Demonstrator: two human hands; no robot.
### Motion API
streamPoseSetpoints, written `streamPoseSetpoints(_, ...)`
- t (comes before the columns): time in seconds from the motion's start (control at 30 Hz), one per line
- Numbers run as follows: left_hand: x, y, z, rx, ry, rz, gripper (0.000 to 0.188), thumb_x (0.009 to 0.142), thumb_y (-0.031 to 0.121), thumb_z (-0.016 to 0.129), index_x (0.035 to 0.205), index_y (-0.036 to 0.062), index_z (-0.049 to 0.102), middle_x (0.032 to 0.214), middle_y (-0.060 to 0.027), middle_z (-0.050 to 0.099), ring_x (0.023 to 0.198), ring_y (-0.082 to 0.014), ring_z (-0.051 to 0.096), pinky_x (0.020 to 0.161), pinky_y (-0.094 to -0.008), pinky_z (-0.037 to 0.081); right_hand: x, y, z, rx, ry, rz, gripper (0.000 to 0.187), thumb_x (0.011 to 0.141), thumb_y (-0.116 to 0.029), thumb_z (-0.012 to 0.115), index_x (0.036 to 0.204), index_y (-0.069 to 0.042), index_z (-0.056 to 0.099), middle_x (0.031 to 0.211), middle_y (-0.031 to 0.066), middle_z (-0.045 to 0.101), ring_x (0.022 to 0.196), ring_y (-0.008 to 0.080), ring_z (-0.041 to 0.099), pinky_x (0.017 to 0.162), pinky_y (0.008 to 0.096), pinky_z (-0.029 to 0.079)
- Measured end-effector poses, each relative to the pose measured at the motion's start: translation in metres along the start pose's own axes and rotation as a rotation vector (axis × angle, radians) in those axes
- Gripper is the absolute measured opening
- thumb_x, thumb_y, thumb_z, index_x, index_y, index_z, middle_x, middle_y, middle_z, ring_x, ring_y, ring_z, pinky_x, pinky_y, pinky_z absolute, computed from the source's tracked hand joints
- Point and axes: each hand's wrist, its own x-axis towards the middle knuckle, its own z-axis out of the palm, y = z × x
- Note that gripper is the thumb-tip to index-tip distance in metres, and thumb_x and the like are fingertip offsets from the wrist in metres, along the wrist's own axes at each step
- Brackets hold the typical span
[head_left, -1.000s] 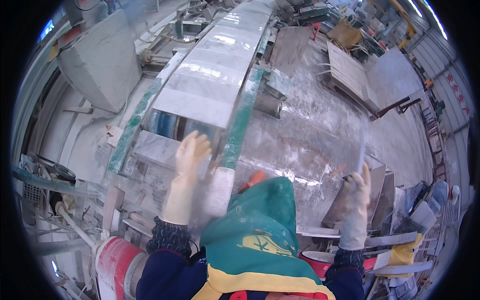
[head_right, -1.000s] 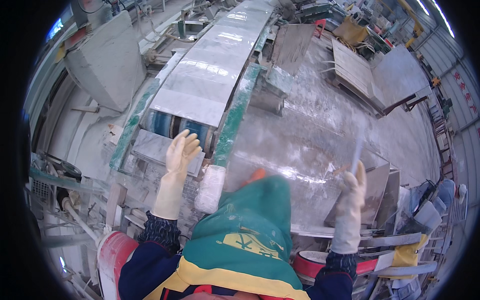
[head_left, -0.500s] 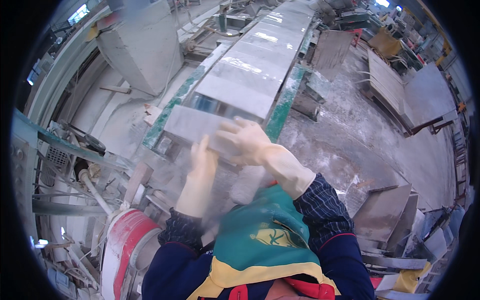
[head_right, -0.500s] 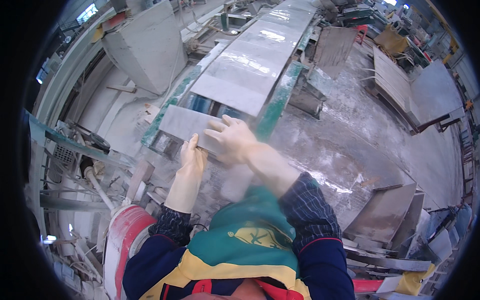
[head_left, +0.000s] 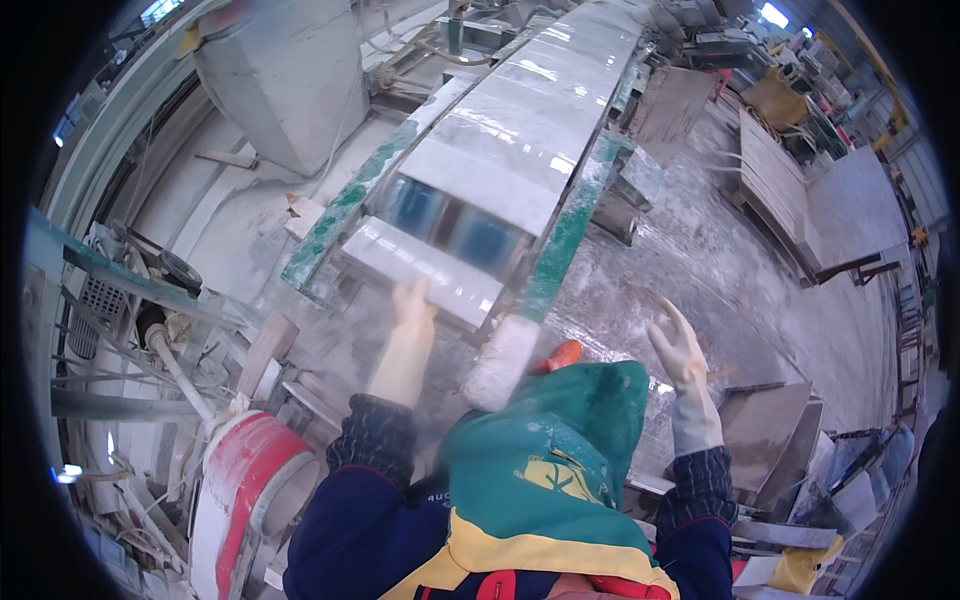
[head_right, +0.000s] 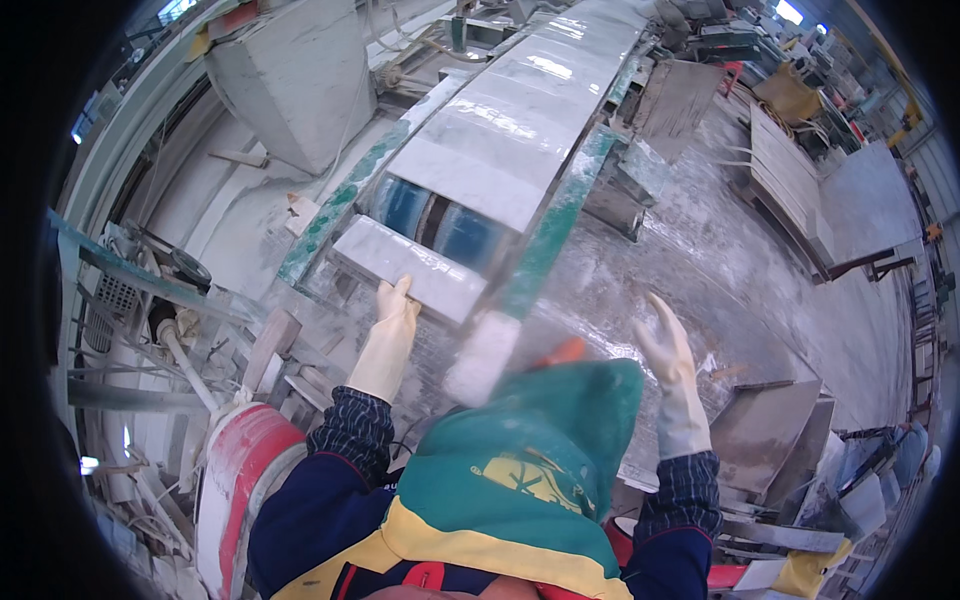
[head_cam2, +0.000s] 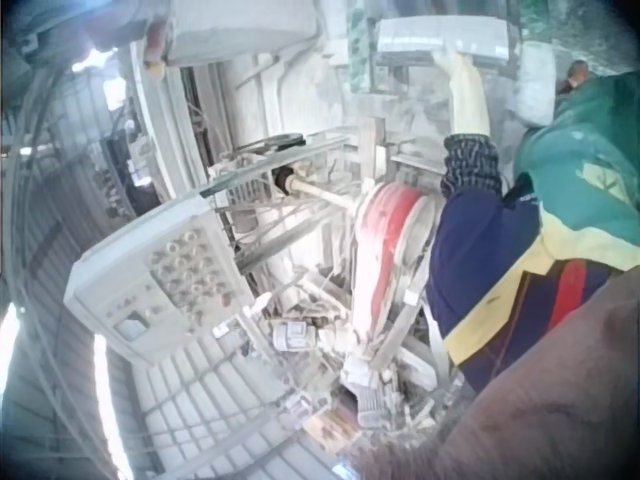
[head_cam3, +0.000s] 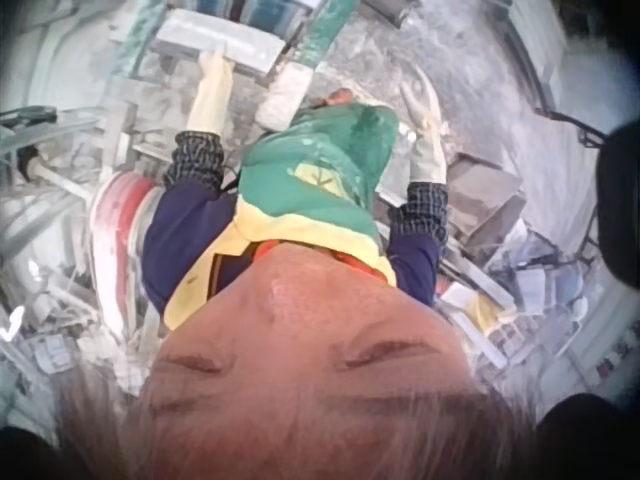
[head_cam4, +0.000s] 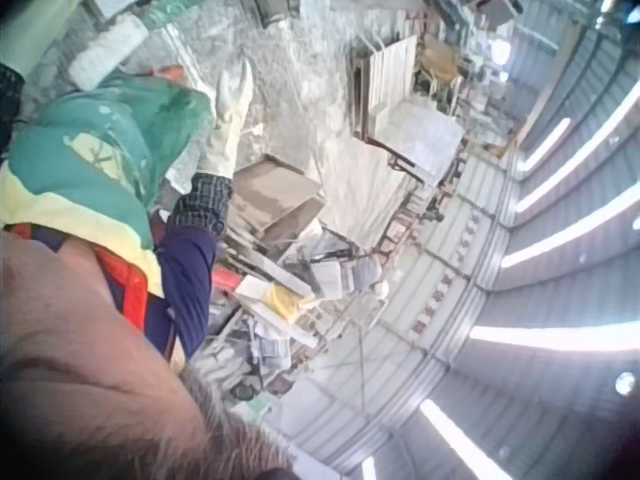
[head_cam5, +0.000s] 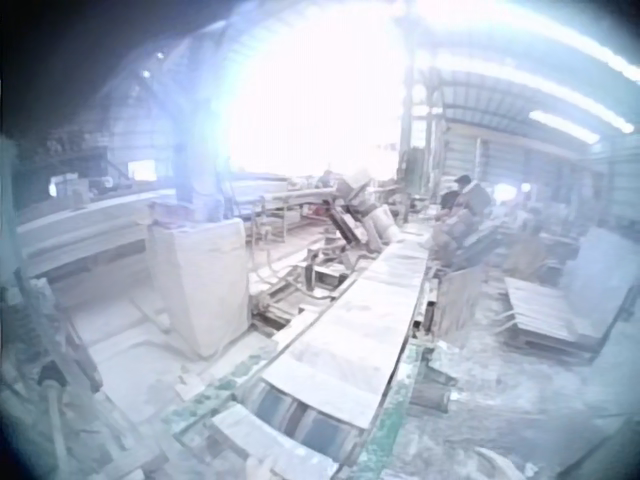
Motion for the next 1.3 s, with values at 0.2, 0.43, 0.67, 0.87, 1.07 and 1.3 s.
streamPoseSetpoints(0.2,0.019,0.042,-0.047,0.785,-0.188,-0.059,0.042,0.096,0.03,0.066,0.119,-0.005,0.061,0.098,-0.0199,0.07,0.076,-0.0264,0.07,0.065,-0.0365,0.06,-0.124,0.095,-0.062,-0.116,0.361,0.298,0.056,0.089,-0.023,0.071,0.137,0.001,0.057,0.136,0.0203,0.061,0.131,0.0299,0.056,0.11,0.0378,0.041)
streamPoseSetpoints(0.43,0.043,0.129,-0.025,1.396,-0.298,-0.05,0.029,0.103,0.025,0.057,0.109,-0.0024,0.063,0.077,-0.0113,0.064,0.059,-0.0172,0.059,0.049,-0.0293,0.048,-0.329,0.175,-0.099,-0.727,0.719,0.762,0.051,0.089,-0.036,0.066,0.131,-0.008,0.062,0.132,0.0188,0.063,0.126,0.0375,0.056,0.112,0.046,0.04)
streamPoseSetpoints(0.67,-0.02,0.082,0.09,1.218,-0.622,0.467,0.037,0.103,0.034,0.053,0.116,0.0029,0.068,0.102,-0.0191,0.07,0.087,-0.0266,0.068,0.078,-0.0386,0.056,-0.464,0.193,-0.124,-1.08,1.125,1.193,0.059,0.092,-0.042,0.059,0.138,-0.005,0.057,0.142,0.0227,0.054,0.136,0.0412,0.045,0.115,0.048,0.033)
streamPoseSetpoints(0.87,-0.047,-0.013,0.17,1.05,-1.091,0.658,0.044,0.103,0.011,0.051,0.142,-0.0081,0.048,0.132,-0.0227,0.061,0.115,-0.0271,0.062,0.097,-0.0352,0.049,-0.48,0.2,-0.113,-0.989,1.132,1.263,0.044,0.09,-0.045,0.057,0.11,-0.008,0.07,0.108,0.0181,0.072,0.1,0.0363,0.068,0.092,0.0505,0.05)
streamPoseSetpoints(1.07,-0.054,-0.036,0.195,1.353,-0.719,1.305,0.046,0.092,0.021,0.063,0.133,-0.0012,0.057,0.129,-0.0233,0.062,0.121,-0.0414,0.058,0.103,-0.0451,0.046,-0.475,0.181,-0.132,-0.818,1.088,1.456,0.05,0.089,-0.044,0.066,0.126,-0.011,0.068,0.103,0.0223,0.073,0.099,0.0403,0.07,0.09,0.0446,0.054)
streamPoseSetpoints(1.3,-0.058,-0.064,0.191,1.497,-0.932,1.33,0.04,0.081,0.006,0.071,0.12,0.0036,0.063,0.114,-0.018,0.066,0.113,-0.0422,0.06,0.1,-0.0494,0.047,-0.522,0.216,-0.133,-0.819,0.834,1.192,0.044,0.101,-0.024,0.057,0.136,0.003,0.057,0.139,0.0244,0.058,0.126,0.0367,0.058,0.111,0.0377,0.042)
